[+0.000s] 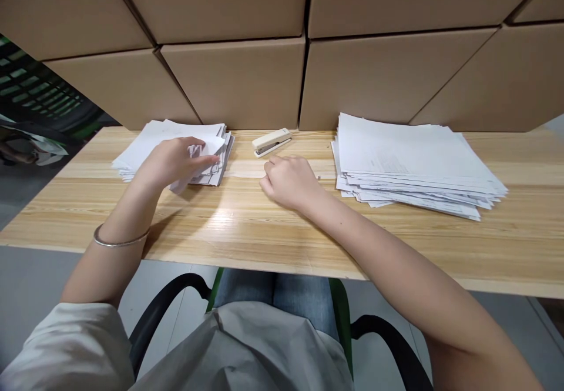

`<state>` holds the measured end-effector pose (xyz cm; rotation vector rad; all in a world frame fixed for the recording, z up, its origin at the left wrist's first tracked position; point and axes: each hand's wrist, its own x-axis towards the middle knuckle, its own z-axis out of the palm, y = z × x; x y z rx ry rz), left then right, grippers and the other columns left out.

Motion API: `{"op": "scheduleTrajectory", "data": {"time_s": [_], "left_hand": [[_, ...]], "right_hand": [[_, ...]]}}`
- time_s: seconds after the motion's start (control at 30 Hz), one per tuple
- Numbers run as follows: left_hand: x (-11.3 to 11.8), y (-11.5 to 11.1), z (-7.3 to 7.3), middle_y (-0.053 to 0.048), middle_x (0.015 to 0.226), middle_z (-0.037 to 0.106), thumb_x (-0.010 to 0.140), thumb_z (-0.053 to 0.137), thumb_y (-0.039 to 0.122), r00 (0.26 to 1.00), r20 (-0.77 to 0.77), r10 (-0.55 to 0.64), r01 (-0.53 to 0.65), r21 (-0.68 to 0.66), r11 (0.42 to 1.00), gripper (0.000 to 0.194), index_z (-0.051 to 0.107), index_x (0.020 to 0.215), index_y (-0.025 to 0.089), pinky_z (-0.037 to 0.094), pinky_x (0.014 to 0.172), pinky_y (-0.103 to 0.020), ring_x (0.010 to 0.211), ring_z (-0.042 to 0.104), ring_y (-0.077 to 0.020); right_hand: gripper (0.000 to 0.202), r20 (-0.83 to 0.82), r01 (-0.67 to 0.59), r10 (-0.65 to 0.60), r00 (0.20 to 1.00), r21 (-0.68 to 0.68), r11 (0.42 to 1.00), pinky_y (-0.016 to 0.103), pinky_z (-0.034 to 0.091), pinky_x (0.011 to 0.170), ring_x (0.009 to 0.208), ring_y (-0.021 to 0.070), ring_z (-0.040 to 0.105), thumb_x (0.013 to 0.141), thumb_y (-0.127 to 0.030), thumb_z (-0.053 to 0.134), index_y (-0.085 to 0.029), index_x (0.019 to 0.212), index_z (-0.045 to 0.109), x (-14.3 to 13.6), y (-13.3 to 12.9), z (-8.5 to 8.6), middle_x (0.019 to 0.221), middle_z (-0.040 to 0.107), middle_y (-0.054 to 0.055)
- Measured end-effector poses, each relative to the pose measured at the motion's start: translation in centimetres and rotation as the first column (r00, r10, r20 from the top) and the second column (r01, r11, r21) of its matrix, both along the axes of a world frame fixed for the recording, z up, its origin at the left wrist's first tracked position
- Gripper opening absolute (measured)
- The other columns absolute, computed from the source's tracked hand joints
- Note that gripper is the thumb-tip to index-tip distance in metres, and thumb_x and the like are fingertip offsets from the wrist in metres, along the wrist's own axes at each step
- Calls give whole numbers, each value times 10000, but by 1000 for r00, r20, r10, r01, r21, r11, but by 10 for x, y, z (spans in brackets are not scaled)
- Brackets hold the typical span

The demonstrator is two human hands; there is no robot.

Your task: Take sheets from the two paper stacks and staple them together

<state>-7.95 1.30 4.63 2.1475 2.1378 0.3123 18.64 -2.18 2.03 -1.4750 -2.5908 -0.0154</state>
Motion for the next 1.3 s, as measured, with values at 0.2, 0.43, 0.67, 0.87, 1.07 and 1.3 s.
{"op": "scheduleTrajectory", "data": {"time_s": [0.2, 0.43, 0.67, 0.87, 1.07, 1.3], "left_hand": [[-10, 6, 7, -113, 1003, 794, 766, 722, 674, 995, 100, -9, 9, -1, 1000, 550, 793, 1100, 242, 535, 855, -405, 978, 718, -328], [-13, 3, 21, -90, 1006, 794, 777, 712, 651, 985, 169, -34, 45, -59, 997, 441, 797, 977, 268, 536, 839, -398, 913, 714, -288], [-11, 4, 17, -102, 1006, 786, 743, 765, 645, 990, 137, 3, 5, -52, 999, 466, 809, 1020, 273, 545, 805, -413, 860, 706, -289], [-3, -1, 21, -83, 979, 812, 818, 709, 361, 955, 295, 14, -10, -16, 1000, 228, 829, 981, 257, 564, 854, -410, 908, 729, -285], [-3, -14, 32, -34, 828, 802, 734, 833, 344, 718, 695, -46, -25, 92, 995, 229, 843, 944, 253, 599, 703, -393, 779, 719, -240], [13, -11, 34, 97, 860, 811, 609, 980, 476, 153, 902, -403, 87, 394, 915, 449, 831, 1000, 313, 559, 639, -180, 706, 644, -53]], "right_hand": [[324, -137, 62, -76, 988, -108, 992, 339, 279, 645, 809, 223, 646, 937, -248, 462, -160, 862, 765, 4, 1, -2, 984, 762, 84], [302, -182, 58, -82, 980, -130, 990, 330, 284, 650, 836, 221, 655, 916, -246, 469, -177, 834, 752, 8, 6, -5, 953, 759, 69], [296, -211, 52, -77, 975, -122, 991, 335, 307, 668, 872, 232, 669, 916, -241, 476, -179, 838, 754, 11, 10, -9, 964, 767, 69], [288, -281, 45, -82, 956, -137, 990, 332, 344, 691, 903, 240, 687, 908, -223, 493, -178, 853, 772, 11, 12, -11, 988, 782, 70], [234, -687, -124, -222, 692, -415, 901, 338, 516, 826, 900, 214, 725, 917, -292, 606, -158, 1036, 756, 13, 20, -18, 1043, 798, 100], [445, -918, -568, -286, 274, -394, 722, 362, 479, 1113, 1312, 203, 630, 847, -385, 796, -202, 1236, 678, 23, 32, -17, 1416, 682, 103]]}}
